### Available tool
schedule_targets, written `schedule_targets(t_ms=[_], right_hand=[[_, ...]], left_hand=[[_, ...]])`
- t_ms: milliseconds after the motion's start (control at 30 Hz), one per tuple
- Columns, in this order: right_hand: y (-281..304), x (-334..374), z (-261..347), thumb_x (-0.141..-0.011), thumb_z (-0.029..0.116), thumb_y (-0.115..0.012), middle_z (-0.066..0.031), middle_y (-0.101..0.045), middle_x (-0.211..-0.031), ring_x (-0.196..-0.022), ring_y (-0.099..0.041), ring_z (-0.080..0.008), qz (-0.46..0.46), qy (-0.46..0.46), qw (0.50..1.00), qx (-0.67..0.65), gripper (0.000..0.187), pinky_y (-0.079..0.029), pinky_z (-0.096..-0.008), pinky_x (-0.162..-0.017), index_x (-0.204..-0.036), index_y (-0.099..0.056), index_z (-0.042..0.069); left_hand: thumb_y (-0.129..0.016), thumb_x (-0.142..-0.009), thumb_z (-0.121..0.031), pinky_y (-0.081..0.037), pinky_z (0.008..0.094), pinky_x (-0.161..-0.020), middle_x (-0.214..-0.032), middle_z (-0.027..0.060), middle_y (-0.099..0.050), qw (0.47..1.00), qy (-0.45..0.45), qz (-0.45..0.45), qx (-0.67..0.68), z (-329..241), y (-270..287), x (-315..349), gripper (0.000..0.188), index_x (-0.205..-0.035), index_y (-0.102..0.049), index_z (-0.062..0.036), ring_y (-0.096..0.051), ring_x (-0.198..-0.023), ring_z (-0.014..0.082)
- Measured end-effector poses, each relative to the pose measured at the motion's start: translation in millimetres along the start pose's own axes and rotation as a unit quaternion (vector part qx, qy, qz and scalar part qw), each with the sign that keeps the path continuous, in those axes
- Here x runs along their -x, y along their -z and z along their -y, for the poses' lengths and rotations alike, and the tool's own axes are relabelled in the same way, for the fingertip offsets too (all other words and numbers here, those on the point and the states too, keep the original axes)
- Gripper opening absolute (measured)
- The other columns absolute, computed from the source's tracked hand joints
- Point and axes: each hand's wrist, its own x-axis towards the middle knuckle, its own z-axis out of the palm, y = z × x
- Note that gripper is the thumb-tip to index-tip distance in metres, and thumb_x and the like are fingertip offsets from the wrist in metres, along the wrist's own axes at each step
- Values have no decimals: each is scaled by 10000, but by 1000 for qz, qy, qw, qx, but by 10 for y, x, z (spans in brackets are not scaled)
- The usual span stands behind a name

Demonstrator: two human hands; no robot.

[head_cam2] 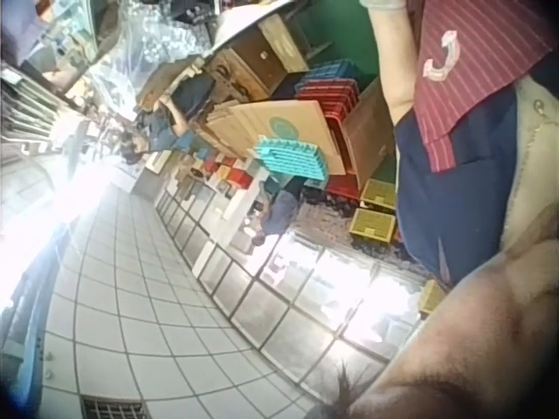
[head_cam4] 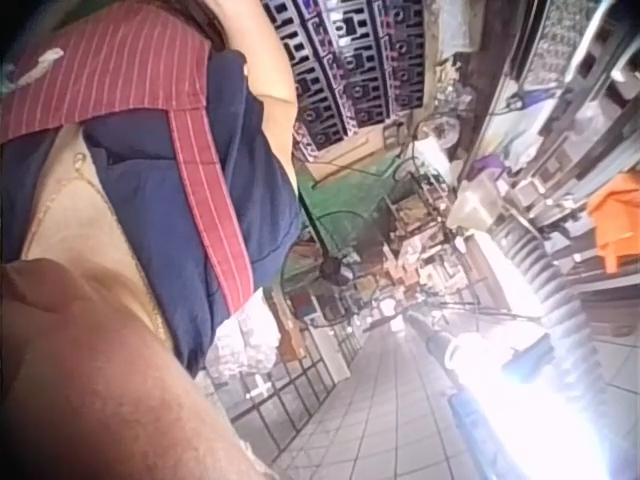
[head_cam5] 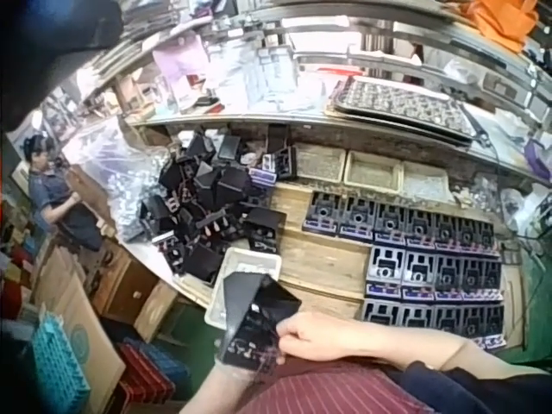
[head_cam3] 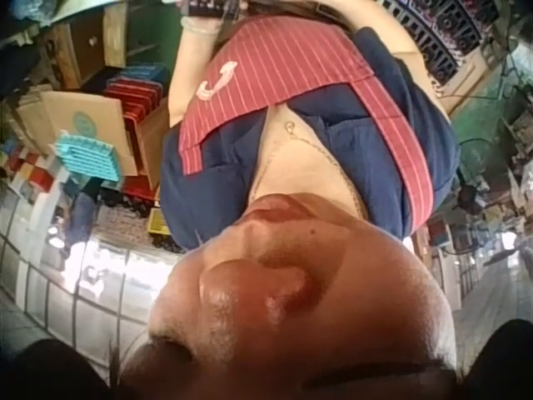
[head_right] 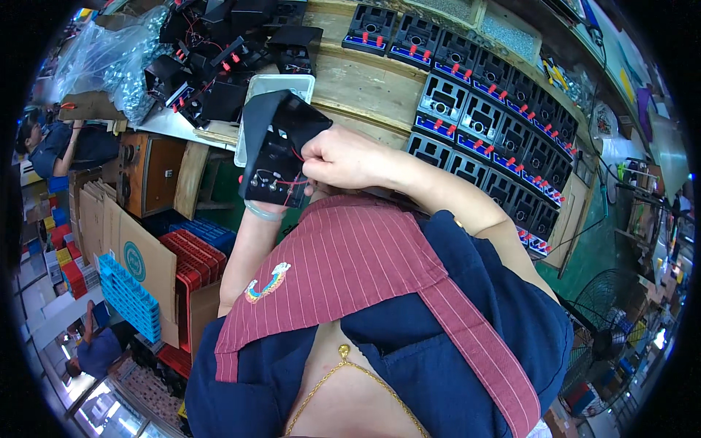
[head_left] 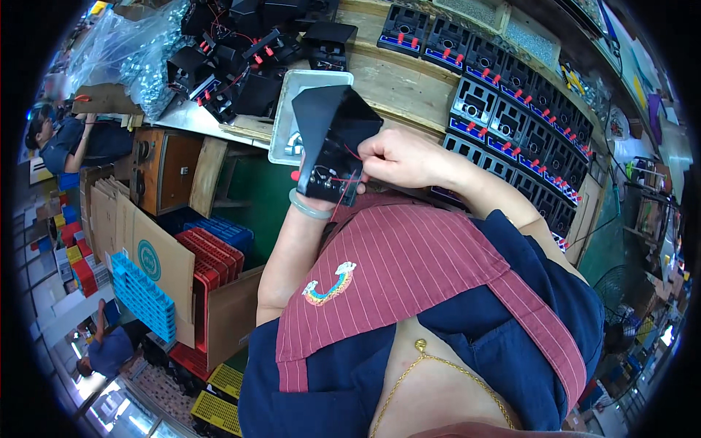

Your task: Assembling small electronic components into plastic housings at a workshop bench.

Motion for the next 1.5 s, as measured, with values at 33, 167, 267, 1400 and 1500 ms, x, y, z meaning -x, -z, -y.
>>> schedule_targets(t_ms=[33,167,267,1400,1500], right_hand=[[-15,-17,12,-915,170,-460,-44,-588,-625,-692,-673,-191,0,1,1000,1,247,-488,-294,-566,-746,-543,9],[-41,-66,-9,-880,148,-474,-69,-591,-635,-667,-680,-182,-57,-16,998,-35,263,-484,-305,-585,-662,-503,3],[-30,-48,-130,-913,146,-477,-84,-571,-622,-710,-692,-156,3,59,998,12,256,-478,-293,-572,-702,-503,5],[-372,-1591,-1003,-839,232,-625,-126,-665,-842,-834,-655,-306,-64,-17,959,274,190,-512,-423,-682,-868,-685,53],[-245,-1350,-507,-835,186,-657,-118,-681,-893,-798,-642,-307,-102,-35,992,62,178,-517,-370,-718,-919,-697,34]], left_hand=[[-424,-928,-534,-593,459,-495,-881,232,-666,999,17,3,-46,-3,38,-54,607,-1094,-583,27,-678,-678,379],[-452,-943,-468,-599,439,-500,-850,226,-657,998,28,-32,-36,-13,-27,16,551,-1110,-567,44,-683,-689,362],[-467,-930,-499,-578,353,-456,-775,195,-654,984,49,-82,-150,-77,-165,41,567,-1053,-597,39,-671,-618,289],[-667,-800,28,-550,338,-841,-1018,132,-640,872,-344,-318,-138,-901,541,569,357,-1123,-515,17,-644,-921,203],[-667,-770,56,-543,333,-824,-1008,148,-641,883,-310,-317,-155,-703,494,483,397,-1109,-465,9,-648,-893,206]])
